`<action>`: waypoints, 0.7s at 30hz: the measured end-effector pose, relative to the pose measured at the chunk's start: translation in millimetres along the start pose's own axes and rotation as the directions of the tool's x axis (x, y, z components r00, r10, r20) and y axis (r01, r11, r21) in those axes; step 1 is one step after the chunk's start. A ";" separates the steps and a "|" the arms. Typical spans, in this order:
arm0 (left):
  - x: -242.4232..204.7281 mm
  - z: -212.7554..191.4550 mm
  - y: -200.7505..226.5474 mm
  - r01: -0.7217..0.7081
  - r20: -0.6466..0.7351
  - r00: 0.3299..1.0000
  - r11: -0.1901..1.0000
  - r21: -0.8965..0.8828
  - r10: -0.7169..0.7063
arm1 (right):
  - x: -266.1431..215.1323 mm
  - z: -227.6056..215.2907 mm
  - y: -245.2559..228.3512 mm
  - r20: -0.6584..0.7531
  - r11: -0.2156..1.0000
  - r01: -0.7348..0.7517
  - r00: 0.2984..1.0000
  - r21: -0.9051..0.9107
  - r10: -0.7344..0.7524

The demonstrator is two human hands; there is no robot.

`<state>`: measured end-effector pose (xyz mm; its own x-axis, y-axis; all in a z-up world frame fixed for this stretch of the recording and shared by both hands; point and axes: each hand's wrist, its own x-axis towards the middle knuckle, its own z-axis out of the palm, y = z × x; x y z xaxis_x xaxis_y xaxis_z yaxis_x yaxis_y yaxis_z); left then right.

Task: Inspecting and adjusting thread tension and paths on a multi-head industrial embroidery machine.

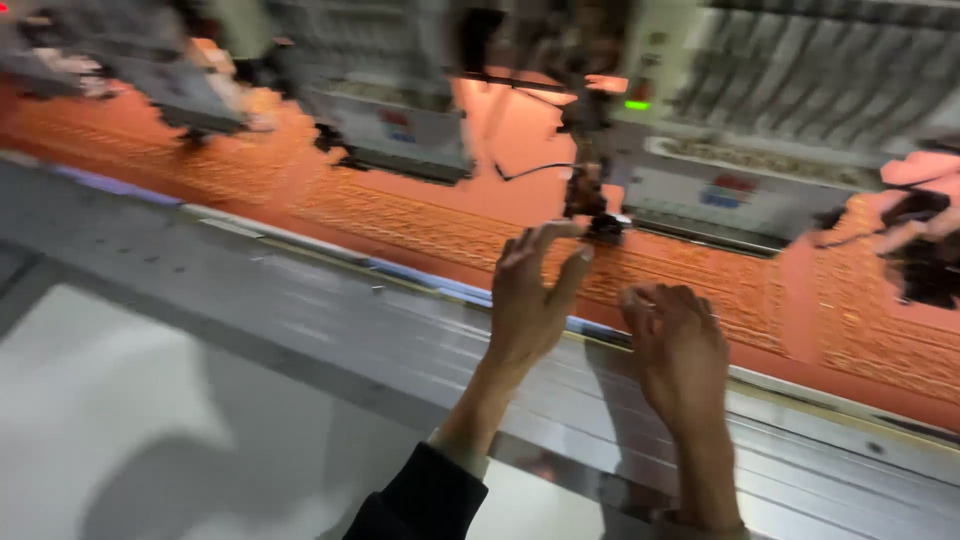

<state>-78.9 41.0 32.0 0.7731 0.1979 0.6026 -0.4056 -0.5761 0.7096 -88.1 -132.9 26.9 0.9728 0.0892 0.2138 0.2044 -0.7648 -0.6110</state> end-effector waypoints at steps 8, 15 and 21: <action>11.3 -118.2 -79.4 0.086 0.186 0.956 0.821 0.564 -0.228 | 8.6 50.2 -82.2 0.171 0.974 0.004 0.985 -0.228 0.035; 48.9 -276.0 -188.4 0.062 0.217 0.938 0.745 0.664 -0.272 | 24.4 153.9 -255.0 0.205 0.978 -0.004 0.978 -0.209 0.048; 95.4 -401.6 -270.8 0.190 0.147 0.930 0.781 0.594 -0.338 | 60.3 272.7 -373.7 0.277 0.994 0.058 0.960 -0.093 -0.031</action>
<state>-91.0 534.4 44.0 0.9273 0.2621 0.2672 0.1197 -0.8840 0.4518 -76.1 332.3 60.3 0.9582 0.2858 0.0127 0.2498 -0.8143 -0.5240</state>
